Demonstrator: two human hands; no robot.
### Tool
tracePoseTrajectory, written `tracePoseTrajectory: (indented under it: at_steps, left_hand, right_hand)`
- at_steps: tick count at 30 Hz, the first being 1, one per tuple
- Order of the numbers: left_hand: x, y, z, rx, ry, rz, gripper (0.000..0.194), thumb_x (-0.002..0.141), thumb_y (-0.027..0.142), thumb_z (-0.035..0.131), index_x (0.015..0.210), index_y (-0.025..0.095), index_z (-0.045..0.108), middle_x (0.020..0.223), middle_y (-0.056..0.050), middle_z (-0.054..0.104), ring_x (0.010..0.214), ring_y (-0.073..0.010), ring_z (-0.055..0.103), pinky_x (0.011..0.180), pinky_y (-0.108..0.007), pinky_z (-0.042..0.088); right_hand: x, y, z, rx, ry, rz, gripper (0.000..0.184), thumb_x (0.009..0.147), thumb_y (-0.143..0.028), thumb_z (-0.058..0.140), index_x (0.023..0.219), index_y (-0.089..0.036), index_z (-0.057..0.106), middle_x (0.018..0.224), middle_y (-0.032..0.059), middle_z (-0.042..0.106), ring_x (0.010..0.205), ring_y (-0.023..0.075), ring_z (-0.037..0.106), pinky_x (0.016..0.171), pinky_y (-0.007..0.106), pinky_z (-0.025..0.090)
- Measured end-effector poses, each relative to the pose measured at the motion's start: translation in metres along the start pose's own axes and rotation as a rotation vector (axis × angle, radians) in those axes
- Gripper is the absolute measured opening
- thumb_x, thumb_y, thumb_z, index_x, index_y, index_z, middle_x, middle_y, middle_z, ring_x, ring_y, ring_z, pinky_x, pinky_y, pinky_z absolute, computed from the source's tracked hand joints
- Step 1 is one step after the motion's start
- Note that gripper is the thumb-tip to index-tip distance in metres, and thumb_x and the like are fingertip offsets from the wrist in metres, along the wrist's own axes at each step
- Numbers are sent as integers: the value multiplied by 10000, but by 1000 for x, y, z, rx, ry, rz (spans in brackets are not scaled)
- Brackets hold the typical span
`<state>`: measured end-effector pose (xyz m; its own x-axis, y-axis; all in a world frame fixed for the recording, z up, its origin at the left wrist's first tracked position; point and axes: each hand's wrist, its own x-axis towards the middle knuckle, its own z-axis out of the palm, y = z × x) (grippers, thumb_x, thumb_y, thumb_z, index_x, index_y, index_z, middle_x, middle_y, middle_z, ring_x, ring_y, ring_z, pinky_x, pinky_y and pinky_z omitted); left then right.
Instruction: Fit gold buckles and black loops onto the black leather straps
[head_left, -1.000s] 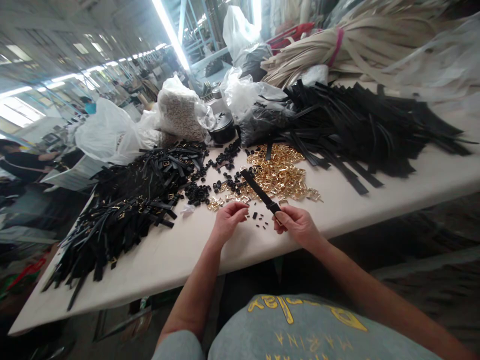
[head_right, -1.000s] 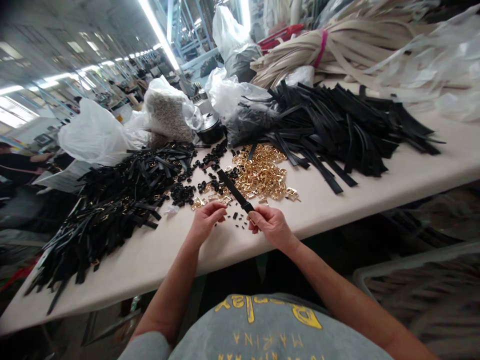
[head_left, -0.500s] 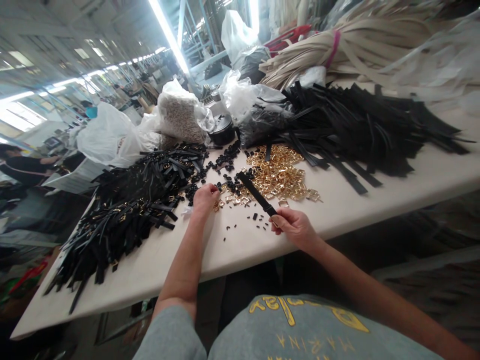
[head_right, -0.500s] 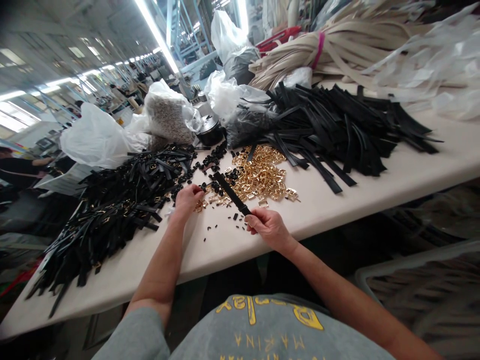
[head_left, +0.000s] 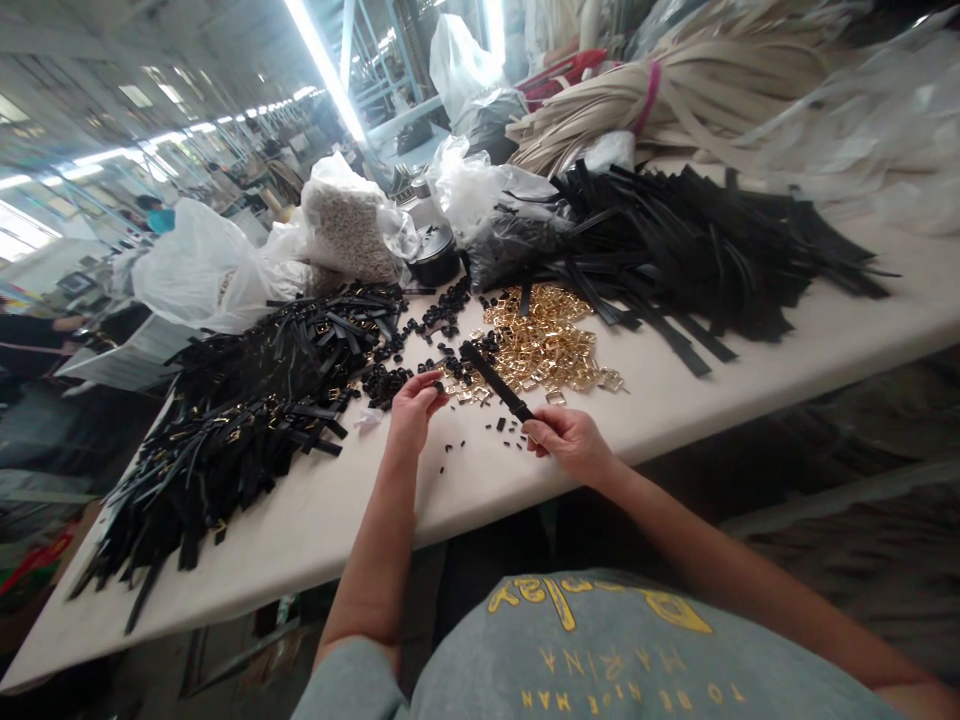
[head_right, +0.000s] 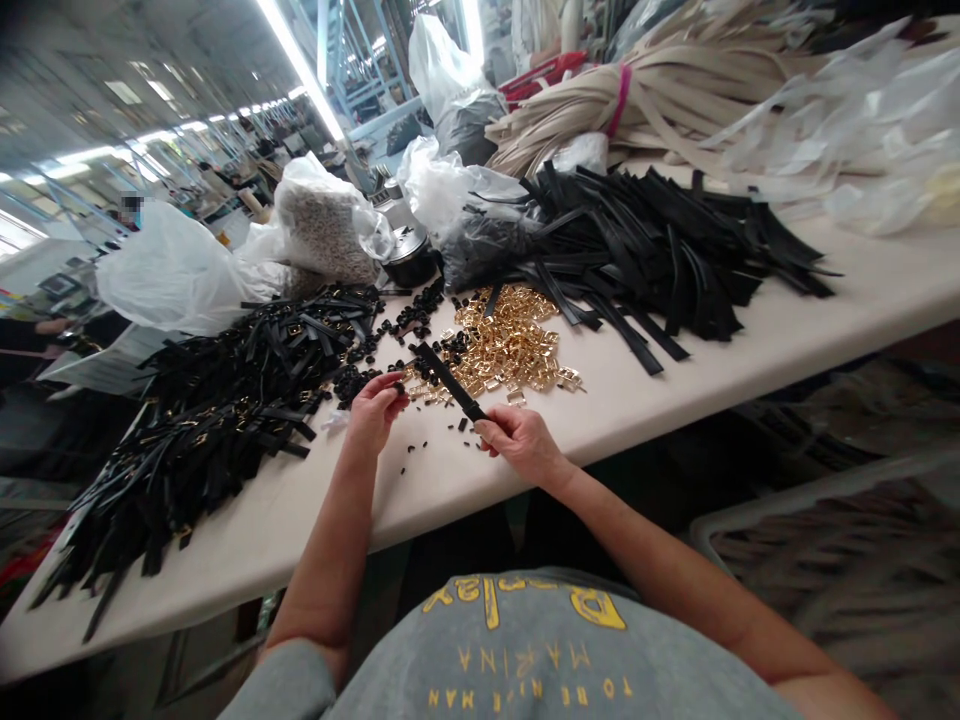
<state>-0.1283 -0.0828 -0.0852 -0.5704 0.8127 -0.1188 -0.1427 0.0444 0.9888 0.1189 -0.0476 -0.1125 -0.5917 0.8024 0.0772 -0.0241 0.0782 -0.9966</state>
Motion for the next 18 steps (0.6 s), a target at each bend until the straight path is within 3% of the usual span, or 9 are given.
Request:
tracePoseTrajectory:
  at_steps: [9,18]
  left_hand:
    - [-62,-10,38,-304,-155,-200,329,561,279,810,796,180,603,688,20,617,554,-63,555,562,-189,473]
    - [-88,-16,52,-218,-298,-143,287,681,365,784,821,143,667,684,-12,652,559,-81,570,561,-206,473]
  right_hand:
    - [2,-9,12,22,7,-5,345,846,-493,588,729,-168,597,588,7,619,500,104,559,499,222,474]
    - [4,-13,15,-204,62,-124,318,889,-439,565,715,-175,602,600,-1,643,517,103,592,513,202,452]
